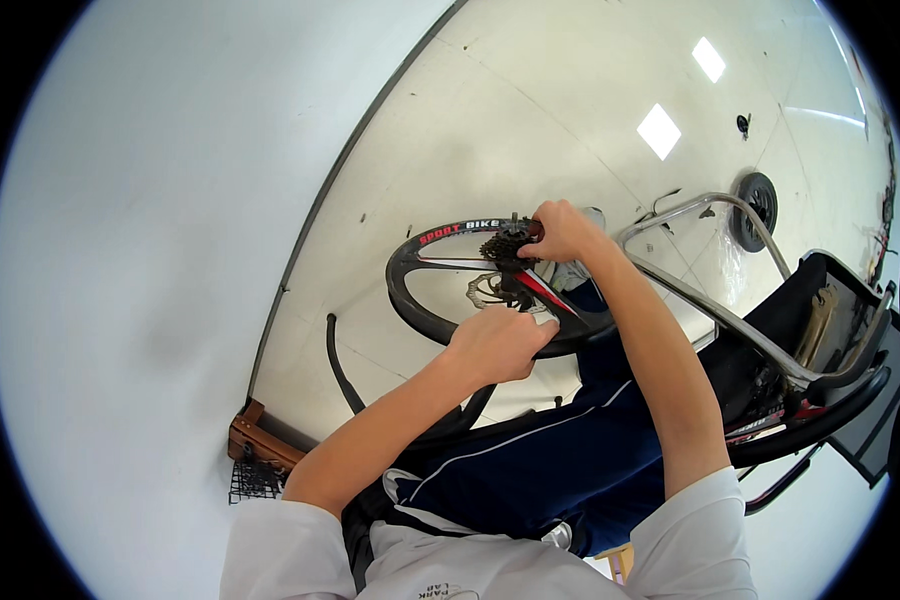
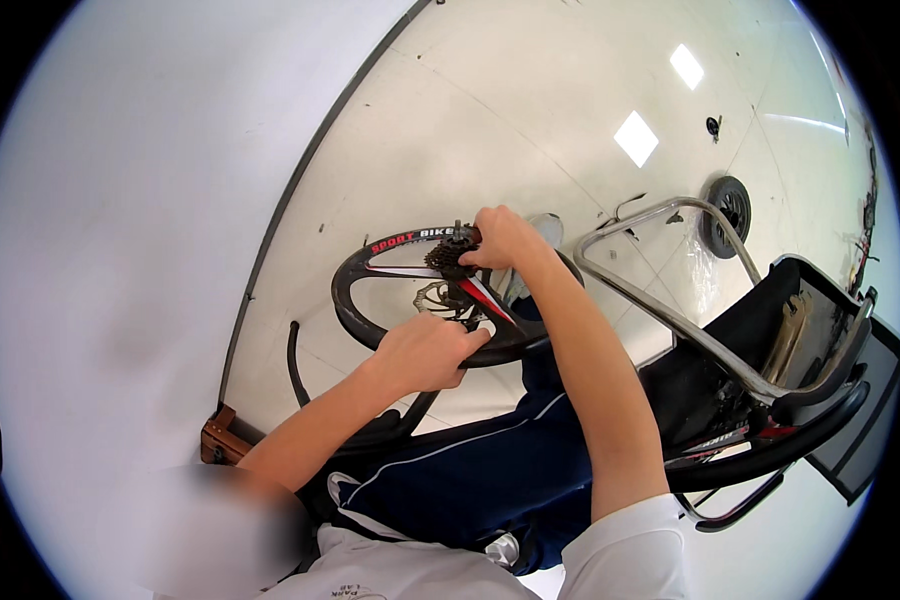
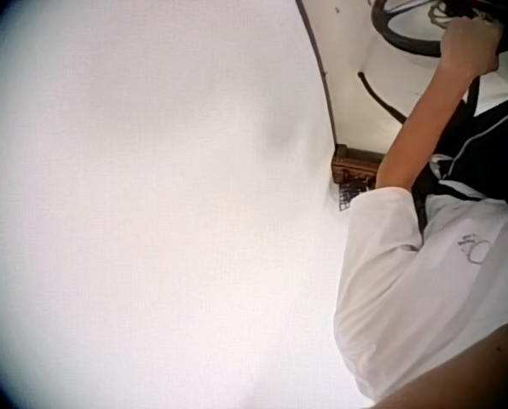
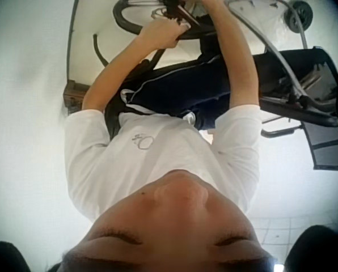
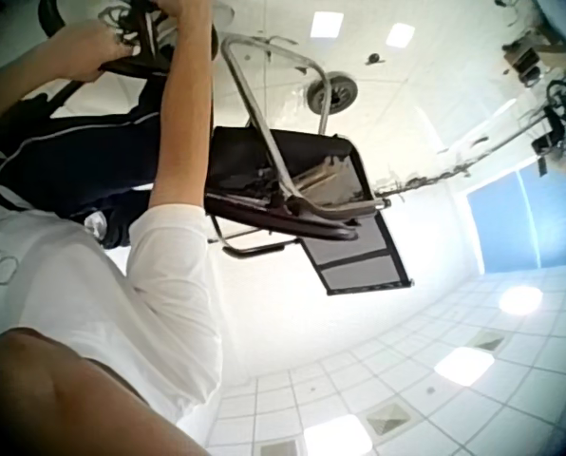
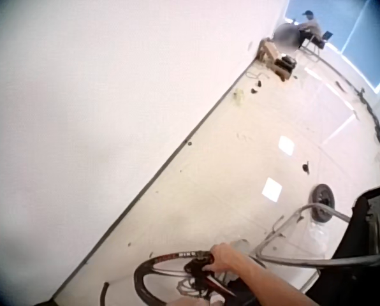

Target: The person assembles a bicycle wheel by attaching the disc brake rotor to the hub using an Allen key. They position the rotor, insert bolts, and tighten them while seated on the floor.

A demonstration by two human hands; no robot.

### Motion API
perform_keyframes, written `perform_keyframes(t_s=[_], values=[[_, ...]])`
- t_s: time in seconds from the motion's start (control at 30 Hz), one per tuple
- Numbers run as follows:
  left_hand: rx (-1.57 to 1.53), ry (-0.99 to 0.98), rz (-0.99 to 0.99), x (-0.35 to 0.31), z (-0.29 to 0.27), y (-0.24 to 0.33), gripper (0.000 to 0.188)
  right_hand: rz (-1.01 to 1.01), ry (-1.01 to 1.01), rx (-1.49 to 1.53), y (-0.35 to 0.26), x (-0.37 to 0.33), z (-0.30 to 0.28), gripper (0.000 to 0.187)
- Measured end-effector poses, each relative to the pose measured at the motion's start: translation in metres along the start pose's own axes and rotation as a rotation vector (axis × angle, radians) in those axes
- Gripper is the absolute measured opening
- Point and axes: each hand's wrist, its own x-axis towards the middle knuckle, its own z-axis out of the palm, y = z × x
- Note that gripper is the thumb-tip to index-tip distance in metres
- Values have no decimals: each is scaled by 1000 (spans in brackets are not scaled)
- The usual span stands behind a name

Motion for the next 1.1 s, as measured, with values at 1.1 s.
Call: perform_keyframes(t_s=[1.1], values=[[-174, 227, -154, 8, -78, -38, 19, 41, 632, 530, 0, -76, -88, 35]])
